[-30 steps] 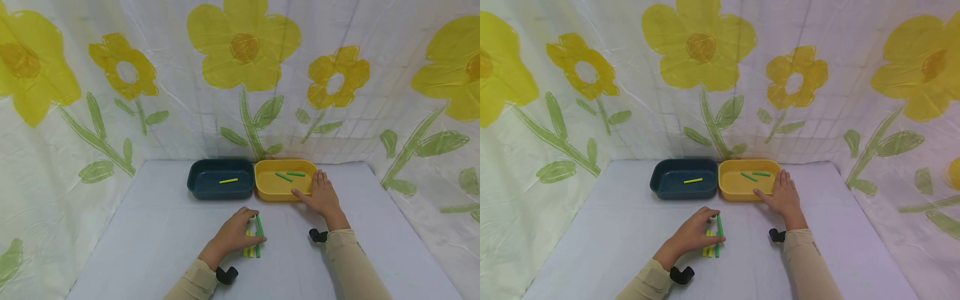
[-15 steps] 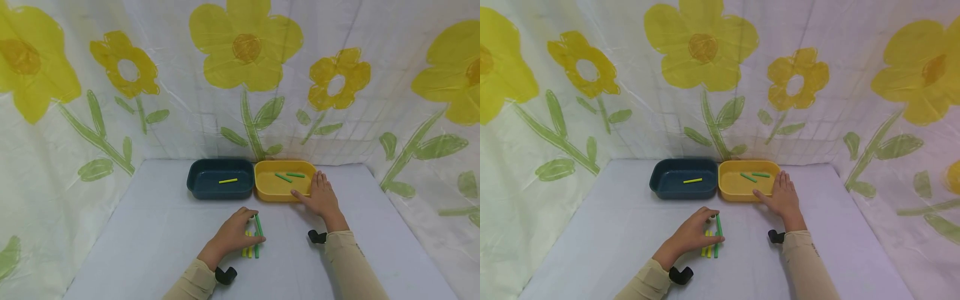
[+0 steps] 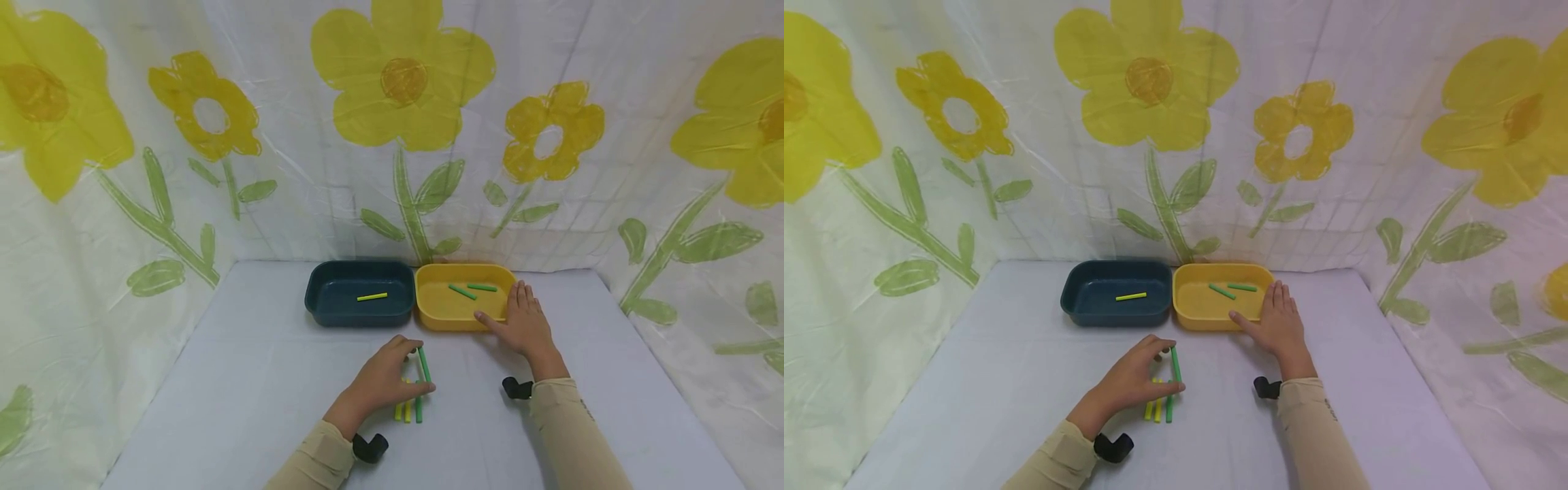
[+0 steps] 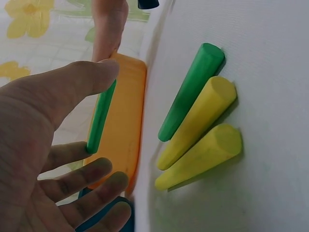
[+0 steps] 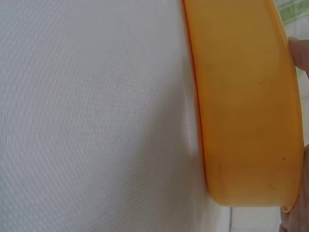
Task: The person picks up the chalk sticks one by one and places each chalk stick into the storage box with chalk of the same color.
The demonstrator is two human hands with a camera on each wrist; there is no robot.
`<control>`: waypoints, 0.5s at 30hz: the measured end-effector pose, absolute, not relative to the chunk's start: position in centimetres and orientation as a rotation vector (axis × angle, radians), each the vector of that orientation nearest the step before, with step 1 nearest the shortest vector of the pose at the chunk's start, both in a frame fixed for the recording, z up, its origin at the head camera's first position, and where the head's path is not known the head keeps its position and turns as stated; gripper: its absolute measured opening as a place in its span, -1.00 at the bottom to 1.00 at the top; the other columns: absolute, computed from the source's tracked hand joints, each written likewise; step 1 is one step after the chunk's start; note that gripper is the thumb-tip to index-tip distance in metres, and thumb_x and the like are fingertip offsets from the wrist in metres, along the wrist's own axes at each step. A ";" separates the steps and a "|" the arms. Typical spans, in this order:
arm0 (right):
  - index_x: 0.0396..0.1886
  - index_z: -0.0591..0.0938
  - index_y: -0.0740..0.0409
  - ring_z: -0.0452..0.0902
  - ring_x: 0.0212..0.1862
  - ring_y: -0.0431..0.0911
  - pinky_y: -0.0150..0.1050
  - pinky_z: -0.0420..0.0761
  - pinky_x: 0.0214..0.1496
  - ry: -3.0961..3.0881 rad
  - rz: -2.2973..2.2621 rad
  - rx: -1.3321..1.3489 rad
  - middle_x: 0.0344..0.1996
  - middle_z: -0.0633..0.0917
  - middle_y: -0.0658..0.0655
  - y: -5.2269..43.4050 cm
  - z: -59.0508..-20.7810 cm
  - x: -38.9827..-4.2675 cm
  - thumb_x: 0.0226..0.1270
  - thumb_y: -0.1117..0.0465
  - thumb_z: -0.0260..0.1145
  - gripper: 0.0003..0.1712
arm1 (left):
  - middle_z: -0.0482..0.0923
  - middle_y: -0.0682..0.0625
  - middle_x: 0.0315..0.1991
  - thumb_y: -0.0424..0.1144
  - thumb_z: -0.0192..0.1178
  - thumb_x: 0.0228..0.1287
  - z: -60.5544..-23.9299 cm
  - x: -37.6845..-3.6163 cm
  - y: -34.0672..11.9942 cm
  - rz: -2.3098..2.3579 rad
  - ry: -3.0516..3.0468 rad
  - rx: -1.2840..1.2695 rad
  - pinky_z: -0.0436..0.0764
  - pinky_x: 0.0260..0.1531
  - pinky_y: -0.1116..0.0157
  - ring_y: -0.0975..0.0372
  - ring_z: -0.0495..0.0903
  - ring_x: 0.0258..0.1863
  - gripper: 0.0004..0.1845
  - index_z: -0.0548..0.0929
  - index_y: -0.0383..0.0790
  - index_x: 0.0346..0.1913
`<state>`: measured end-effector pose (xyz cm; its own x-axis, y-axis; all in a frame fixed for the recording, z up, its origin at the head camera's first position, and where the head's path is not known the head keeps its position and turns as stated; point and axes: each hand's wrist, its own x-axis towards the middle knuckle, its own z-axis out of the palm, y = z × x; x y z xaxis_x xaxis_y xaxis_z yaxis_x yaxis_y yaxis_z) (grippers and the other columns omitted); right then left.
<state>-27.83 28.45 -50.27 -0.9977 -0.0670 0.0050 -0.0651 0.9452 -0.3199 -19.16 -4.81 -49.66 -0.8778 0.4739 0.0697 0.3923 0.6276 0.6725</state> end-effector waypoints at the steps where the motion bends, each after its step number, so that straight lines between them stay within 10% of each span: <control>1: 0.66 -0.30 0.51 -0.39 0.71 0.42 0.33 -0.23 0.72 3.092 -0.509 -0.104 0.69 -0.27 0.51 28.4 -50.3 -27.8 0.37 -0.70 -0.06 0.53 | 0.59 0.00 0.21 0.23 0.54 0.19 -49.6 -19.2 -4.8 1.087 2.731 0.730 0.67 0.25 0.06 0.15 0.61 0.19 -0.12 0.54 -0.15 0.47; 15: 0.66 -0.30 0.51 -0.40 0.71 0.41 0.33 -0.25 0.72 3.092 -0.505 -0.101 0.69 -0.30 0.50 28.3 -50.1 -27.6 0.38 -0.70 -0.07 0.52 | 0.58 -0.07 0.19 0.17 0.56 0.19 -48.9 -19.6 -4.2 1.093 2.764 0.769 0.69 0.19 0.07 0.10 0.63 0.15 -0.12 0.53 -0.18 0.48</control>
<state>-27.62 28.35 -50.07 -0.9979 -0.0650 0.0036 -0.0628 0.9459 -0.3183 -19.61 -4.21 -48.94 -0.8721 0.4760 0.1136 0.4250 0.6216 0.6580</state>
